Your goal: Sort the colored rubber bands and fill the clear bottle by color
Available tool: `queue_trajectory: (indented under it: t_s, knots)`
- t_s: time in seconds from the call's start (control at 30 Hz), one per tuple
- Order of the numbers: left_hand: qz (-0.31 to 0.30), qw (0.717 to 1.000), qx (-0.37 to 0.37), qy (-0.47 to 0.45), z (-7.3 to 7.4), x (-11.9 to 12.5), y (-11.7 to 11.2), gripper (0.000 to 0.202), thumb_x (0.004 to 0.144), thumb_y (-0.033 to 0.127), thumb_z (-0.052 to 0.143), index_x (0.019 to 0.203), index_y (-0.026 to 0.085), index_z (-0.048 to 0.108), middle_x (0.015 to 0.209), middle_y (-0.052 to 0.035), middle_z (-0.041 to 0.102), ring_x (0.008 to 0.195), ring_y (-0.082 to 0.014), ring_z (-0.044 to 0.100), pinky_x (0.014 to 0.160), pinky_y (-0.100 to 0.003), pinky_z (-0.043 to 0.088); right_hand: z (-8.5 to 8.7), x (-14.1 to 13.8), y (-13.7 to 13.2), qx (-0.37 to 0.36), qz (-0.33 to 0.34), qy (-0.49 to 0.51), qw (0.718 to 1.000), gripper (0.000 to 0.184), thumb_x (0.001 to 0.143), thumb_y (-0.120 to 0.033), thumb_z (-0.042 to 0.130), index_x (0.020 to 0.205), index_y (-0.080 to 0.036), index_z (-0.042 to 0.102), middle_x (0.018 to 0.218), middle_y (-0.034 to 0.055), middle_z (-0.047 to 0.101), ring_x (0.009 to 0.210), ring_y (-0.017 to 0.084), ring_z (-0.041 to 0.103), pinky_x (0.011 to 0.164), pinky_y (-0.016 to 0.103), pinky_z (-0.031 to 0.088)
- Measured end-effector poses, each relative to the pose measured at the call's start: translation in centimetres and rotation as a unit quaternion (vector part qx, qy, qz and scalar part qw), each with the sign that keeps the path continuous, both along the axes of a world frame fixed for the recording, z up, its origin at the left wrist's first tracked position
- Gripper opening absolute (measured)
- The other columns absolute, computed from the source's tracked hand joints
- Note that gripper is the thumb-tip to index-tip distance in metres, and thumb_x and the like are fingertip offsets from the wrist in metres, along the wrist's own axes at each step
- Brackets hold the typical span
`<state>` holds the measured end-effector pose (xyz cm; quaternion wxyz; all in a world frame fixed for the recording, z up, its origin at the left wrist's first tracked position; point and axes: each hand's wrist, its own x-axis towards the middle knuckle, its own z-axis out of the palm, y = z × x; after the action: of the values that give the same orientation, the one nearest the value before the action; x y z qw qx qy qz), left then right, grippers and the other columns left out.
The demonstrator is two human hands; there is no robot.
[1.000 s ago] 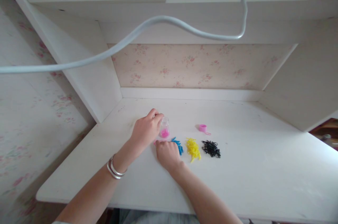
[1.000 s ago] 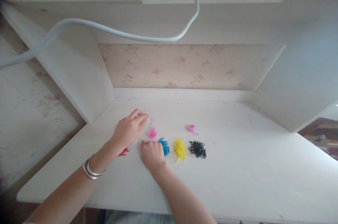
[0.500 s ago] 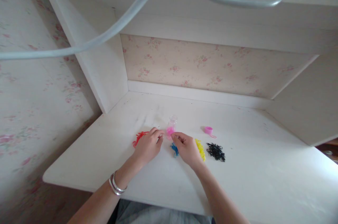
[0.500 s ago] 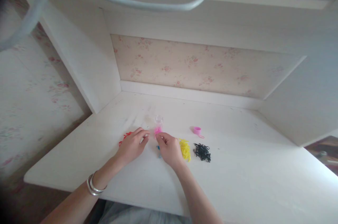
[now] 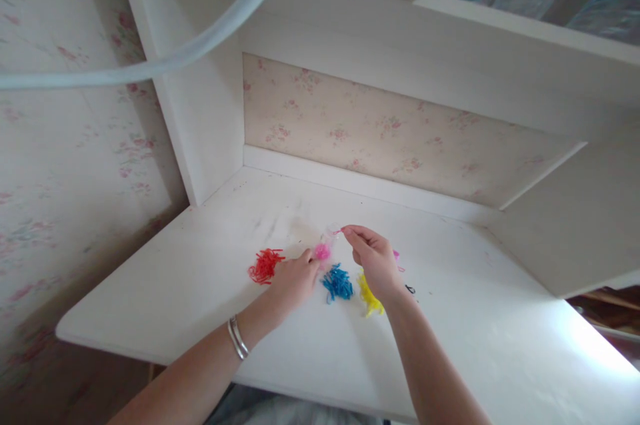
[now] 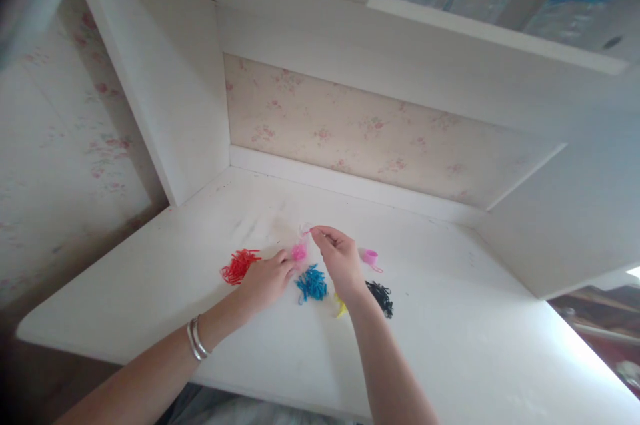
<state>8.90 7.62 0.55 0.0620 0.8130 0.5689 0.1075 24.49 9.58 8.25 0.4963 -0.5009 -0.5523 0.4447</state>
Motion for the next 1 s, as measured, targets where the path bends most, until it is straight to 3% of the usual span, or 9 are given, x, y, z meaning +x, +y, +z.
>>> queue_trajectory:
  t_s: [0.2, 0.37, 0.7, 1.0]
  knots:
    - [0.014, 1.000, 0.003, 0.005, 0.2, 0.0, -0.5, 0.033, 0.095, 0.032, 0.028, 0.110, 0.024, 0.056, 0.108, -0.0080, 0.055, 0.078, -0.0187, 0.064, 0.065, -0.031, 0.050, 0.4, 0.4, 1.3, -0.001, -0.018, -0.021, 1.000, 0.043, 0.072, -0.051, 0.063, 0.089, -0.013, 0.068, 0.049, -0.0078, 0.032, 0.043, 0.005, 0.021, 0.039, 0.021, 0.013]
    - [0.019, 1.000, 0.016, 0.018, 0.1, -0.1, -0.7, 0.028, 0.092, 0.020, 0.034, 0.112, 0.023, 0.053, 0.110, -0.0091, 0.055, 0.076, -0.0185, 0.065, 0.063, -0.030, 0.050, 0.3, 0.4, 1.9, 0.019, -0.032, -0.046, 0.998, 0.044, 0.070, -0.053, 0.063, 0.089, -0.013, 0.069, 0.048, -0.0062, 0.038, 0.043, 0.005, 0.025, 0.039, 0.020, 0.016]
    - [0.026, 1.000, 0.014, 0.008, 0.2, -0.2, -0.6, 0.027, 0.094, 0.029, 0.032, 0.107, 0.021, 0.054, 0.102, -0.0080, 0.055, 0.076, -0.0182, 0.064, 0.062, -0.030, 0.049, 0.0, -0.1, 2.2, 0.006, -0.031, -0.103, 0.994, 0.046, 0.070, -0.054, 0.063, 0.092, -0.014, 0.071, 0.053, -0.0040, 0.043, 0.047, 0.007, 0.031, 0.041, 0.020, 0.021]
    - [0.045, 0.999, 0.009, 0.014, -0.1, 0.0, -0.3, 0.029, 0.094, 0.029, 0.031, 0.104, 0.018, 0.055, 0.103, -0.0103, 0.054, 0.076, -0.0199, 0.064, 0.061, -0.033, 0.050, -0.8, 0.1, 1.1, 0.041, -0.054, -0.084, 0.994, 0.047, 0.072, -0.055, 0.061, 0.091, -0.014, 0.071, 0.058, -0.0010, 0.052, 0.049, 0.008, 0.033, 0.044, 0.021, 0.024]
